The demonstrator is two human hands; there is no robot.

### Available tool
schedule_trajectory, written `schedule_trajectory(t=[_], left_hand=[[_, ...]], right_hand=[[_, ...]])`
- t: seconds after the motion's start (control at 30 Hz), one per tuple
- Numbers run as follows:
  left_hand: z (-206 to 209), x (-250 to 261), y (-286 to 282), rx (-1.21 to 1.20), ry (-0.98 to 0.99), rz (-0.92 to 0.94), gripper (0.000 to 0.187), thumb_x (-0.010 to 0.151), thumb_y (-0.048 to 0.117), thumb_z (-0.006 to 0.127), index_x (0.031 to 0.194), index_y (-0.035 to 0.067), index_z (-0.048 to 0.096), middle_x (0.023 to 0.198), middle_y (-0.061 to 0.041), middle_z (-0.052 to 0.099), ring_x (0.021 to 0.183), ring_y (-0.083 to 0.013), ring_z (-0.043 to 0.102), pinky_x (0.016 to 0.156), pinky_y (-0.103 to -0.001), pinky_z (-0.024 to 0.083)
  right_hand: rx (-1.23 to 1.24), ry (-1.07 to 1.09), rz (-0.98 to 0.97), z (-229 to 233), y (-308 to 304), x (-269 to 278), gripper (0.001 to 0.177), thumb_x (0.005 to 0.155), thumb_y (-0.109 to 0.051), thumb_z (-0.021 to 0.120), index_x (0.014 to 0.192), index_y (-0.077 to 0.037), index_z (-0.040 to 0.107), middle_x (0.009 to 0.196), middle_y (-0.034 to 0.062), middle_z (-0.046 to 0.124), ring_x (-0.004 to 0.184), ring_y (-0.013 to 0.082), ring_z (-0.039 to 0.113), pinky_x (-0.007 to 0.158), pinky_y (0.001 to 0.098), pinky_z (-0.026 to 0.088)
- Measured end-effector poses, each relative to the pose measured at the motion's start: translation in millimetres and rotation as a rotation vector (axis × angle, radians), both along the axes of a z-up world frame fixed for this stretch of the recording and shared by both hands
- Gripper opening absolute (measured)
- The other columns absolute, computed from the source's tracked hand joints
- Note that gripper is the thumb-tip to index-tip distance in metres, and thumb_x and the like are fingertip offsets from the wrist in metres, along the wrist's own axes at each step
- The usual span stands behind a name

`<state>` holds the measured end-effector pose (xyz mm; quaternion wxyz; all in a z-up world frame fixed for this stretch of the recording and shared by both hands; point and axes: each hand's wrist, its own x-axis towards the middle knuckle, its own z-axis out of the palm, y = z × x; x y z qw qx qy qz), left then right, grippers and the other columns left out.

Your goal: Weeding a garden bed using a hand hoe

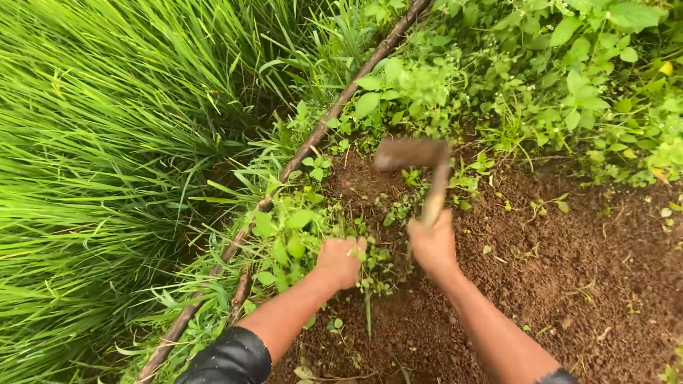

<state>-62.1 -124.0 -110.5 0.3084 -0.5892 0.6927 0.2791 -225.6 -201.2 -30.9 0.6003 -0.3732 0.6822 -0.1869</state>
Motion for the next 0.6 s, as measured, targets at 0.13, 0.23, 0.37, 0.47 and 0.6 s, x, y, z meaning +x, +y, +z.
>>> schedule_trajectory(t=[0.13, 0.23, 0.37, 0.47, 0.6], left_hand=[[-4, -3, -18, -0.073, 0.021, -0.022, 0.057, 0.100, 0.015, 0.058, 0.150, 0.016, 0.032, 0.104, -0.004, 0.052, 0.075, -0.0135, 0.052, 0.060, -0.031, 0.055], [-2, -11, -12, -0.040, -0.035, -0.163, 0.088, 0.102, 0.043, 0.055, 0.168, 0.016, 0.004, 0.157, -0.012, 0.039, 0.074, -0.0108, 0.060, 0.061, -0.028, 0.050], [31, -18, -38, -0.141, 0.093, -0.008, 0.108, 0.095, 0.017, 0.069, 0.169, 0.030, -0.009, 0.110, -0.008, 0.047, 0.068, -0.0129, 0.047, 0.062, -0.032, 0.047], [45, -23, -51, -0.132, 0.081, -0.014, 0.117, 0.094, 0.012, 0.070, 0.166, 0.035, -0.019, 0.121, -0.011, 0.049, 0.070, -0.0135, 0.050, 0.061, -0.030, 0.050], [-12, -34, -44, -0.332, -0.042, -0.225, 0.099, 0.091, 0.039, 0.070, 0.166, 0.006, 0.014, 0.120, -0.007, 0.053, 0.070, -0.0096, 0.058, 0.074, -0.038, 0.056]], right_hand=[[0.205, 0.243, 0.436, 17, 39, -31, 0.045, 0.104, -0.006, 0.056, 0.143, -0.001, 0.034, 0.102, 0.0200, 0.065, 0.056, 0.0203, 0.058, 0.043, 0.0284, 0.058], [0.241, 0.106, 0.152, 35, 33, -36, 0.034, 0.103, -0.007, 0.061, 0.134, -0.002, 0.046, 0.091, 0.0172, 0.063, 0.051, 0.0207, 0.051, 0.038, 0.0309, 0.048], [0.087, 0.074, -0.008, 3, 6, -30, 0.047, 0.099, 0.000, 0.057, 0.142, 0.000, 0.037, 0.083, 0.0147, 0.060, 0.051, 0.0188, 0.051, 0.041, 0.0293, 0.046], [0.150, 0.157, 0.146, -12, 55, -46, 0.039, 0.102, -0.010, 0.057, 0.136, -0.005, 0.038, 0.087, 0.0125, 0.060, 0.052, 0.0175, 0.051, 0.040, 0.0296, 0.047], [0.215, 0.295, 0.128, 12, 96, -72, 0.028, 0.102, -0.016, 0.062, 0.124, -0.006, 0.047, 0.091, 0.0113, 0.063, 0.058, 0.0186, 0.054, 0.044, 0.0300, 0.055]])
